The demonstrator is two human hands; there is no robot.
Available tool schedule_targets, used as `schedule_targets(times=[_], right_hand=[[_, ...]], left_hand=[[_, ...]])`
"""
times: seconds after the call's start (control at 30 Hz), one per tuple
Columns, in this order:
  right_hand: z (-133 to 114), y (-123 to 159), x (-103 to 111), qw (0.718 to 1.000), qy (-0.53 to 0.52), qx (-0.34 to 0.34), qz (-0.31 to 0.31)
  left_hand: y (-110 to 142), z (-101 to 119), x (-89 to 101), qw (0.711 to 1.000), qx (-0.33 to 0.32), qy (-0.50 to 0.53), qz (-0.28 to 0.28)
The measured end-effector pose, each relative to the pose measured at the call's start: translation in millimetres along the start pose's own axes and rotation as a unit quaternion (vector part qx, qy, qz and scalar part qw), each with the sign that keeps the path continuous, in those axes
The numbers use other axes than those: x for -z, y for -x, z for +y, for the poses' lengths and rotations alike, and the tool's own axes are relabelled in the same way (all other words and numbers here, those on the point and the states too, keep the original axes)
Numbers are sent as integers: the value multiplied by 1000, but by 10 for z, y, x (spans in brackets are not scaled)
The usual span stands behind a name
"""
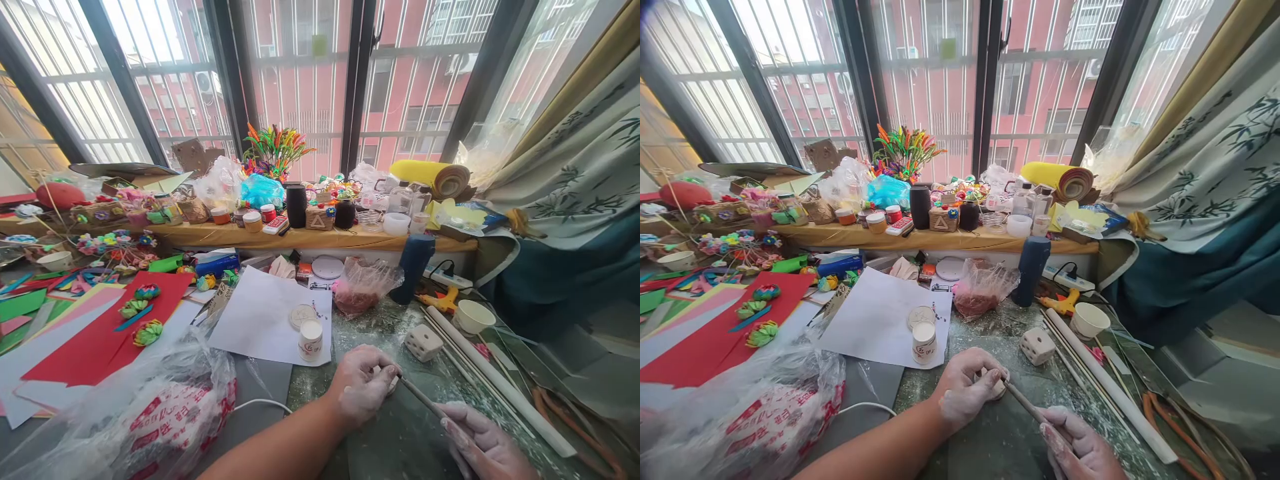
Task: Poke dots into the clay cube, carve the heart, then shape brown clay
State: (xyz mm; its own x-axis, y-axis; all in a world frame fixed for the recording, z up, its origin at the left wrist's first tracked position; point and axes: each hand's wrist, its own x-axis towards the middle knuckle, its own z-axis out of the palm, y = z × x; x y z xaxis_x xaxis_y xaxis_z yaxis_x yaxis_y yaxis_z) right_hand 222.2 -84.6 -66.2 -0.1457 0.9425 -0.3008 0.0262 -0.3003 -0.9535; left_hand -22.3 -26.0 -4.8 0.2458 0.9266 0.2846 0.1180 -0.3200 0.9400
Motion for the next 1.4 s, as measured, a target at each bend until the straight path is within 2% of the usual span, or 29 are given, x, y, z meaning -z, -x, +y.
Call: schedule_targets(times=[0.07,0.17,0.23,0.33,0.57,0.67,0.9,1.03,1.27,1.4], right_hand=[[-14,5,-15,1000,-11,13,16],[-42,3,-41,995,-66,50,61],[-67,-5,-60,987,-118,69,89],[-110,-12,-83,981,-151,61,103],[-176,14,-114,982,-146,68,97],[-189,11,-126,983,-146,69,89],[-311,30,-157,974,-191,80,90],[-354,28,-156,964,-232,92,89],[-328,8,-122,967,-230,87,73],[-349,16,-126,967,-228,86,74]], left_hand=[[-24,-19,-25,996,52,74,20],[-107,-64,42,982,95,139,88],[-175,-95,134,979,96,142,115],[-244,-152,234,978,90,139,125],[-271,-348,223,983,90,91,131],[-283,-365,255,988,85,52,116],[-258,-270,321,997,56,-43,36],[-242,-278,347,995,51,-83,31],[-281,-269,347,987,72,-128,64],[-250,-222,329,984,47,-169,26]])
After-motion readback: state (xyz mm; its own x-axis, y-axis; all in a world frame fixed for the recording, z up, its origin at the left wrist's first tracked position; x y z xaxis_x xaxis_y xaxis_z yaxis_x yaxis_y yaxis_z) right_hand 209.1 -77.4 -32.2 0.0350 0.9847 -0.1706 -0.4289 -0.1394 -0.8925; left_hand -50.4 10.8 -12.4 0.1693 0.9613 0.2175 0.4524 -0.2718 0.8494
